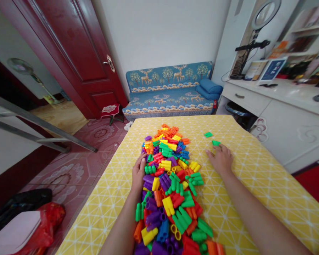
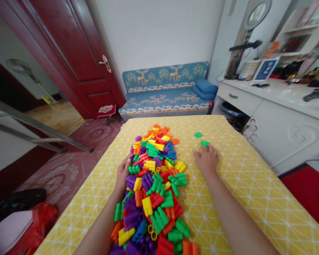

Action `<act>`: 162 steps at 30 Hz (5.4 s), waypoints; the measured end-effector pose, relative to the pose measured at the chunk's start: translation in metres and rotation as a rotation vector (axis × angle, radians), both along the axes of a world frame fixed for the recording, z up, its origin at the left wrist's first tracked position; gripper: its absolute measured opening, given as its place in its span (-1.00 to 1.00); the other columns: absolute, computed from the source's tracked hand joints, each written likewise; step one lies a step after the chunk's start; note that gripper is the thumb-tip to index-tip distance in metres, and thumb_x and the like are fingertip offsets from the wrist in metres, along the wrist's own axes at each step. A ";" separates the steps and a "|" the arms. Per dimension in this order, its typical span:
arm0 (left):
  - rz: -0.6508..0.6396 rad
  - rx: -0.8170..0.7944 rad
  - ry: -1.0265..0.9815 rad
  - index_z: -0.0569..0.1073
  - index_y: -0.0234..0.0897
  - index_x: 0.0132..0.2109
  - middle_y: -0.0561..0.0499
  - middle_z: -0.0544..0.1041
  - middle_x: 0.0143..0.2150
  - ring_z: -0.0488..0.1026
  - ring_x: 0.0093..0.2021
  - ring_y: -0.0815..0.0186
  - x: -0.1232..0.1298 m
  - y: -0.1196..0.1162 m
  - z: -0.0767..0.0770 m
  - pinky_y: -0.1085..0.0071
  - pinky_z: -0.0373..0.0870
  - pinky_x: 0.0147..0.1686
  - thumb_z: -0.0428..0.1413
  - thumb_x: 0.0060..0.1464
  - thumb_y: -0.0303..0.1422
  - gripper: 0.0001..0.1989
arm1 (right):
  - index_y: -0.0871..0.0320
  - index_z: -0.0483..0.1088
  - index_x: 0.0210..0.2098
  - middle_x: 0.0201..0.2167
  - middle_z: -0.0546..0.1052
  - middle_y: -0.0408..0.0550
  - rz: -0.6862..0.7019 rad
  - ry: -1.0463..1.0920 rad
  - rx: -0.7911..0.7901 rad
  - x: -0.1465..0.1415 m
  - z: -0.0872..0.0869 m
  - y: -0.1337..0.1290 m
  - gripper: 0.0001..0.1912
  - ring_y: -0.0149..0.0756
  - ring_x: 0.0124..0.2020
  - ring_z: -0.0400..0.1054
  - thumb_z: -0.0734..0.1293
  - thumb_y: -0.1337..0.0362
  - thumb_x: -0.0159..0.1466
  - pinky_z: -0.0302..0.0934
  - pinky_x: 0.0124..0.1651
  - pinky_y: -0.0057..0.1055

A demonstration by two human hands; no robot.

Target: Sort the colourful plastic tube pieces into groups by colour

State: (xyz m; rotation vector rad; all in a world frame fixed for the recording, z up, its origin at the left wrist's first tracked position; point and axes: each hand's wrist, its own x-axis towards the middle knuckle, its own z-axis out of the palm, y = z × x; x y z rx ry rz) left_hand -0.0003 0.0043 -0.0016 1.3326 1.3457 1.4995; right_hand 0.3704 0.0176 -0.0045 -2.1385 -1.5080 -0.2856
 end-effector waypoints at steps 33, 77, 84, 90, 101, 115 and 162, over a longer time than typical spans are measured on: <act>0.011 0.010 0.020 0.55 -0.22 0.02 -0.10 0.48 0.18 0.32 0.25 0.09 -0.001 0.003 -0.003 0.10 0.12 0.31 0.04 0.19 -0.06 -0.57 | 0.13 0.17 0.32 0.42 0.01 0.02 0.171 0.177 -0.322 -0.026 -0.001 -0.012 -0.32 -0.03 0.43 -0.18 0.03 -0.10 0.35 -0.33 0.37 0.15; -0.006 0.027 0.015 0.54 -0.22 0.04 -0.10 0.49 0.17 0.34 0.24 0.11 -0.001 0.001 -0.003 0.11 0.14 0.30 0.04 0.21 -0.10 -0.59 | 0.07 0.56 -0.11 0.02 0.51 -0.03 0.279 0.212 0.163 -0.008 -0.016 -0.038 -0.57 -0.09 0.00 0.34 0.27 0.30 0.04 0.22 0.11 -0.11; -0.005 0.019 0.021 0.54 -0.22 0.04 -0.08 0.49 0.17 0.33 0.25 0.11 0.000 0.001 0.000 0.12 0.13 0.31 0.04 0.21 -0.09 -0.60 | 0.03 0.55 -0.11 -0.12 0.52 -0.03 0.345 0.200 0.115 0.007 -0.022 -0.031 -0.64 -0.14 -0.07 0.36 0.27 0.26 0.12 0.17 0.13 -0.10; -0.009 0.022 0.025 0.53 -0.20 0.05 -0.08 0.47 0.19 0.32 0.26 0.11 -0.001 0.000 -0.003 0.12 0.13 0.31 0.02 0.22 -0.09 -0.59 | 0.15 0.41 0.10 0.19 0.30 0.13 0.278 0.284 0.270 0.009 -0.019 -0.027 -0.52 -0.04 0.21 0.18 0.24 0.23 0.19 0.13 0.21 -0.08; -0.004 0.001 0.004 0.53 -0.22 0.04 -0.09 0.46 0.20 0.31 0.27 0.10 -0.001 0.001 -0.002 0.11 0.12 0.31 0.04 0.21 -0.10 -0.59 | 0.14 0.45 -0.40 -0.41 0.51 -0.02 0.204 0.227 0.141 -0.011 -0.004 -0.037 -0.68 -0.23 -0.41 0.36 0.25 0.03 0.22 0.20 -0.32 -0.33; -0.002 -0.004 -0.004 0.53 -0.22 0.04 -0.09 0.46 0.21 0.30 0.27 0.11 -0.001 0.002 -0.003 0.12 0.11 0.32 0.05 0.20 -0.10 -0.60 | 0.17 0.48 -0.07 0.03 0.42 0.20 0.119 0.079 0.182 -0.004 -0.015 -0.034 -0.62 0.02 0.06 0.30 0.22 0.10 0.26 0.23 0.07 -0.09; -0.015 0.008 -0.001 0.53 -0.22 0.05 -0.09 0.47 0.19 0.32 0.26 0.10 -0.001 0.001 -0.002 0.11 0.13 0.31 0.03 0.22 -0.09 -0.59 | 0.14 0.29 0.23 0.35 0.17 0.11 0.199 0.100 -0.195 -0.038 -0.013 -0.021 -0.43 0.07 0.38 -0.04 0.14 0.02 0.33 -0.16 0.31 0.21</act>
